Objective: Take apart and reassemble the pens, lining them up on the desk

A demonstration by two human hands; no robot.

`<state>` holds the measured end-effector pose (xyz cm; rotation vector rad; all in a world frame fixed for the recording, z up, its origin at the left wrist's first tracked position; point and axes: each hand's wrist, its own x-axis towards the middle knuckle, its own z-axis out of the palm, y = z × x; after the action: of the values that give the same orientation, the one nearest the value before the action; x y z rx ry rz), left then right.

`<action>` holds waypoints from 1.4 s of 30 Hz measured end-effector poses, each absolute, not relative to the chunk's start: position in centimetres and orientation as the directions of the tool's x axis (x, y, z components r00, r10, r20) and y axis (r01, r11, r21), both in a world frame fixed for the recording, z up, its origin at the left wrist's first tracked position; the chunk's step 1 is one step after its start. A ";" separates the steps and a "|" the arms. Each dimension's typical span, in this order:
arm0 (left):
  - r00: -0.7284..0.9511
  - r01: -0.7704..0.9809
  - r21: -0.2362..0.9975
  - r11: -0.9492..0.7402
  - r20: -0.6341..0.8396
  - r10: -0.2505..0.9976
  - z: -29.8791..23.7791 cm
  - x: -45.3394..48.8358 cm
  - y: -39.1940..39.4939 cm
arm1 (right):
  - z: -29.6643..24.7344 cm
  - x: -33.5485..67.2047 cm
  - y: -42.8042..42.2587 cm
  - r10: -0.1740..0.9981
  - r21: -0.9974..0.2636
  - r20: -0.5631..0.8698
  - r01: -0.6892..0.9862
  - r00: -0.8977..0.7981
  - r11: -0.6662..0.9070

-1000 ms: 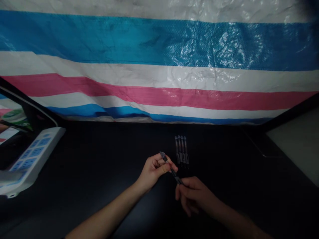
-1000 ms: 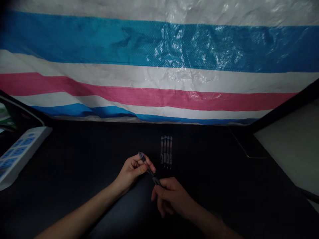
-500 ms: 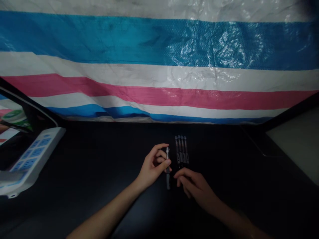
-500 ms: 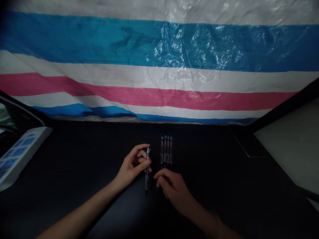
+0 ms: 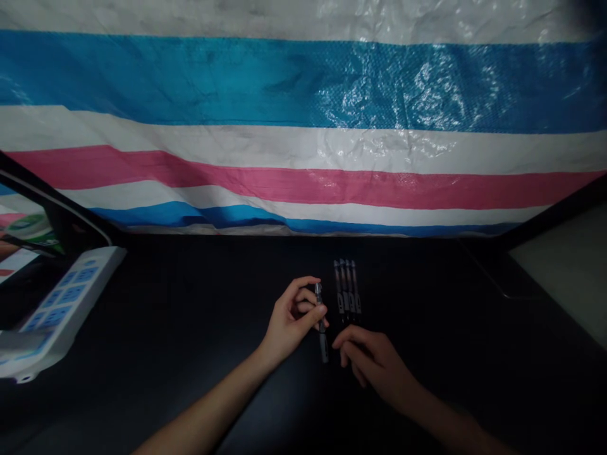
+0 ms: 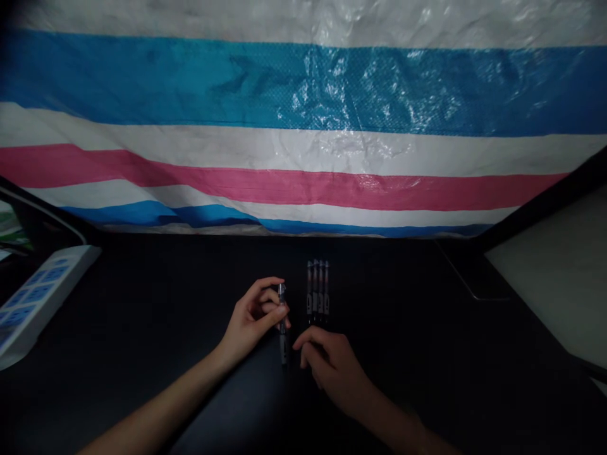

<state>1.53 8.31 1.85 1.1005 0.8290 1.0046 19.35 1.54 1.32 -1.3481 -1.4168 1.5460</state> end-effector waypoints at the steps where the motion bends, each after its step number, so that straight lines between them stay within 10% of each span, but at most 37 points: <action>1: 0.331 -0.226 0.965 0.131 -0.051 0.942 1.9 1.5 8.3 | 1.2 19.4 1.5 0.927 -0.960 -0.257 0.182 -0.275 -0.212; 31: 0.179 -0.211 0.977 0.031 0.007 0.984 1.4 1.2 9.6 | 1.8 19.2 1.0 0.940 -0.912 -0.143 0.411 -0.309 -0.003; 37: 0.142 -0.010 0.998 -0.065 0.066 0.988 0.0 1.0 10.5 | 1.2 19.3 0.9 0.910 -0.742 0.183 0.556 -0.371 0.376; 42: 0.182 0.166 0.961 -0.222 0.191 0.964 -0.4 0.9 10.7 | 0.5 20.0 2.2 0.770 -0.356 0.470 0.705 -0.432 0.613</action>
<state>0.89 10.70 -0.40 1.5759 1.1102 1.1397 20.03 2.16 0.49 -1.1557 -2.2349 0.1397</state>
